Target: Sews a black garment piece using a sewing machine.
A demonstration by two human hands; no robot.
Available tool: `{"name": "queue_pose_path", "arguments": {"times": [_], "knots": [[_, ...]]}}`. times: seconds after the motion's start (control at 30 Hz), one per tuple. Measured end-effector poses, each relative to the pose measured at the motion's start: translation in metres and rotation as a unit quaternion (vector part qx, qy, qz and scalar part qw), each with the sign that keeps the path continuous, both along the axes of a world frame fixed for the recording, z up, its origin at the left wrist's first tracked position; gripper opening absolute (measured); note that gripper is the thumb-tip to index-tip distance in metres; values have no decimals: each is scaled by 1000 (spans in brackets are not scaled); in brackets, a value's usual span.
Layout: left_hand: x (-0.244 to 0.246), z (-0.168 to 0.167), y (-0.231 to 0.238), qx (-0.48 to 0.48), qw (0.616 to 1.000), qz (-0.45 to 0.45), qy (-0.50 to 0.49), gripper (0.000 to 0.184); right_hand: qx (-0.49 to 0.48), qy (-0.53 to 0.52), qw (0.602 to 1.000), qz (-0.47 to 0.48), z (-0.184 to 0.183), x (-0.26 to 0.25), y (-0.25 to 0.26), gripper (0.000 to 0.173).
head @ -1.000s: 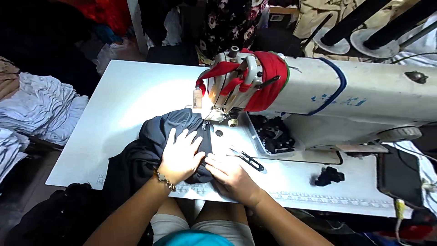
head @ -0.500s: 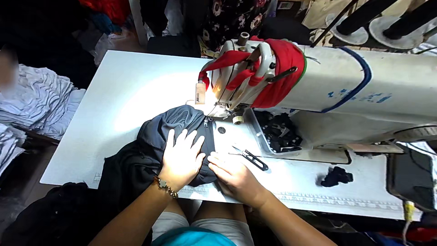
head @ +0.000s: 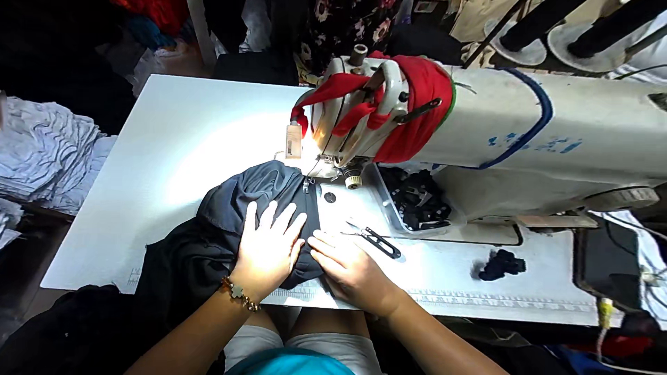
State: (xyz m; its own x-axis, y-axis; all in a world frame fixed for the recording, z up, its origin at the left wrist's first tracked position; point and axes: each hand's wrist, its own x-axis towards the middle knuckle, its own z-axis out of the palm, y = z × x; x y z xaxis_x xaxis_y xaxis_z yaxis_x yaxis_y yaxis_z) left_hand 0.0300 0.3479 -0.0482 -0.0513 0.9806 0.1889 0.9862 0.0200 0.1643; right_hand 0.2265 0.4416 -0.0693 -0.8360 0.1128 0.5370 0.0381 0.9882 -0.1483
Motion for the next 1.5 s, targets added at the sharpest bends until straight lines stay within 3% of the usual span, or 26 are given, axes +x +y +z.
{"name": "queue_pose_path", "arguments": {"times": [0.87, 1.5], "knots": [[-3, -7, 1, 53, 998, -11, -17, 43, -15, 7, 1000, -10, 1, -3, 3, 22], [-14, -6, 14, 41, 999, -13, -32, 43, -18, 11, 999, -27, 0, -12, 9, 25]]}}
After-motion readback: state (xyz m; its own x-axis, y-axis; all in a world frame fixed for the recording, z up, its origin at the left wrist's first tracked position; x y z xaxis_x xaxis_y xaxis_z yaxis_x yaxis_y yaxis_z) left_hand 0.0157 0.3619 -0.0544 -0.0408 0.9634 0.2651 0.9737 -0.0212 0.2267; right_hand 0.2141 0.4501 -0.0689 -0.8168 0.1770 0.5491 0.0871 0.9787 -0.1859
